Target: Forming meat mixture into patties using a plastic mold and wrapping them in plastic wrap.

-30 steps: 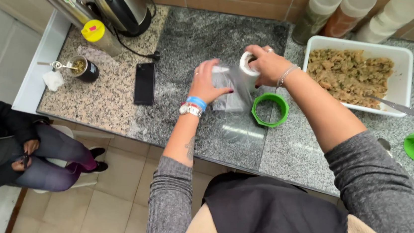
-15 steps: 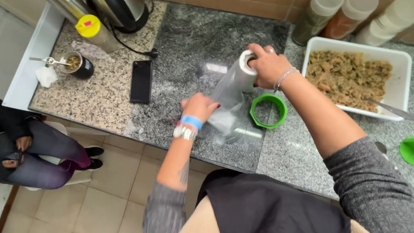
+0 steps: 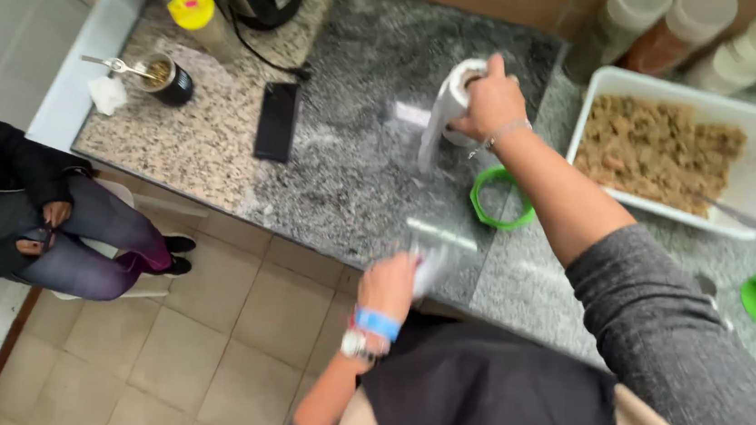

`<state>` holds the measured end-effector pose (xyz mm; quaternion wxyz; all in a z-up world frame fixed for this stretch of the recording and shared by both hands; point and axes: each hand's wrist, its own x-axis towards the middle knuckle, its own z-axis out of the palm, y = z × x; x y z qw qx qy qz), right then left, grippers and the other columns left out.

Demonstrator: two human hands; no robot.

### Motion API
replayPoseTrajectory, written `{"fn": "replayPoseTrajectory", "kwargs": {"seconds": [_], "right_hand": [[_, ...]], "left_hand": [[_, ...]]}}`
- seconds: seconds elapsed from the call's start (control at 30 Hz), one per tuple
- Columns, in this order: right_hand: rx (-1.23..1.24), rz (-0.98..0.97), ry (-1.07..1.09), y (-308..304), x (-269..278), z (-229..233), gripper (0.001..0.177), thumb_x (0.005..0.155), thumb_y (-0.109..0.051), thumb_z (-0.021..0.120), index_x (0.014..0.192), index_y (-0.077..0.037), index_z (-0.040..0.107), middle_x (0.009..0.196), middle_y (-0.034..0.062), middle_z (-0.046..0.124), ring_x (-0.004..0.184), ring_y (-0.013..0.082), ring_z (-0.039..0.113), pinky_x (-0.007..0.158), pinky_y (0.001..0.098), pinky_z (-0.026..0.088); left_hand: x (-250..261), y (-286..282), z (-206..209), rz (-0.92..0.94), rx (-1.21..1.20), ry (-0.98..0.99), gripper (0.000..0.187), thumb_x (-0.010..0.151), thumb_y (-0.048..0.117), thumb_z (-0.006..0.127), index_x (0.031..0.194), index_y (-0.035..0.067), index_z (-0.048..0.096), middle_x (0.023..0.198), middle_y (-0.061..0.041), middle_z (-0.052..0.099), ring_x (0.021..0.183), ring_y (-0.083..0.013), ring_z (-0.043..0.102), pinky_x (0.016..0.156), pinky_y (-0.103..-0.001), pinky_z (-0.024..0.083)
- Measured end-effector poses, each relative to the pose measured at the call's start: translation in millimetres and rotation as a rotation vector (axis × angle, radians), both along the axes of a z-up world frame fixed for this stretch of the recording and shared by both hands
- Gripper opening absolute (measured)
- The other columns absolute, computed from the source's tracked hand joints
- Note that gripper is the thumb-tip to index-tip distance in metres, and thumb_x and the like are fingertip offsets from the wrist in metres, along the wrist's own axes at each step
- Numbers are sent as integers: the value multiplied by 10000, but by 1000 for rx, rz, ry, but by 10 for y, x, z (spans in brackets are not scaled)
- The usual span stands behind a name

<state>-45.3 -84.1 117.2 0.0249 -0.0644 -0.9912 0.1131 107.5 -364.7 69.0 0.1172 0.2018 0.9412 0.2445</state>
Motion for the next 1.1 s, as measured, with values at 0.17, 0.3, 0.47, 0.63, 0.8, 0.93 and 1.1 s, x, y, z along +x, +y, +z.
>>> {"fn": "replayPoseTrajectory", "kwargs": {"seconds": [0.17,0.3,0.47,0.63,0.8,0.93,1.1], "right_hand": [[-72,143,184,146,-4,-100,794,523,-465,1005,1107,-24,695,1415,324,424,1151,552,546,998,537,501],[-111,188,416,98,534,128,809,693,-509,1000,1167,2,589,1514,332,387,1331,536,495,1105,521,464],[-876,670,-157,-242,1333,402,1024,661,-401,922,1481,-37,427,1416,200,589,1328,277,561,1096,436,452],[-898,505,-403,-471,1655,211,802,685,-292,892,1357,-55,523,1065,98,743,1003,230,720,885,399,577],[-1002,93,-556,-589,1783,-67,436,813,-225,809,1146,-37,598,849,84,757,792,253,780,708,405,634],[-637,124,-304,-690,1825,-559,491,773,-217,850,1134,-43,567,827,157,720,783,338,739,688,455,585],[-300,150,-171,-878,1822,-529,573,865,-240,784,1328,-61,498,978,187,703,827,413,698,704,514,553]], "left_hand": [[256,-291,-142,152,642,-303,229,950,201,650,1039,13,748,880,-161,784,788,-257,762,723,-377,585],[110,-256,-351,104,1013,-817,231,1011,143,648,1179,-2,713,1037,-61,761,921,-156,738,869,-293,577],[-46,-124,-85,-256,910,-891,267,995,110,624,1248,31,655,1166,-48,712,1060,-135,703,944,-286,557],[-167,-96,-213,-328,868,-758,252,1008,91,652,1249,22,677,1171,-66,715,1050,-126,673,942,-294,549],[-166,-198,19,-47,945,-899,307,910,84,747,1195,55,636,1038,-51,714,845,-130,718,762,-293,589],[-160,-473,-141,86,563,-549,463,796,89,820,1217,96,627,916,-52,748,764,-120,734,706,-283,591],[-172,-609,-5,179,301,-195,382,877,130,817,1227,143,664,904,-45,784,770,-127,733,710,-311,576]]}}
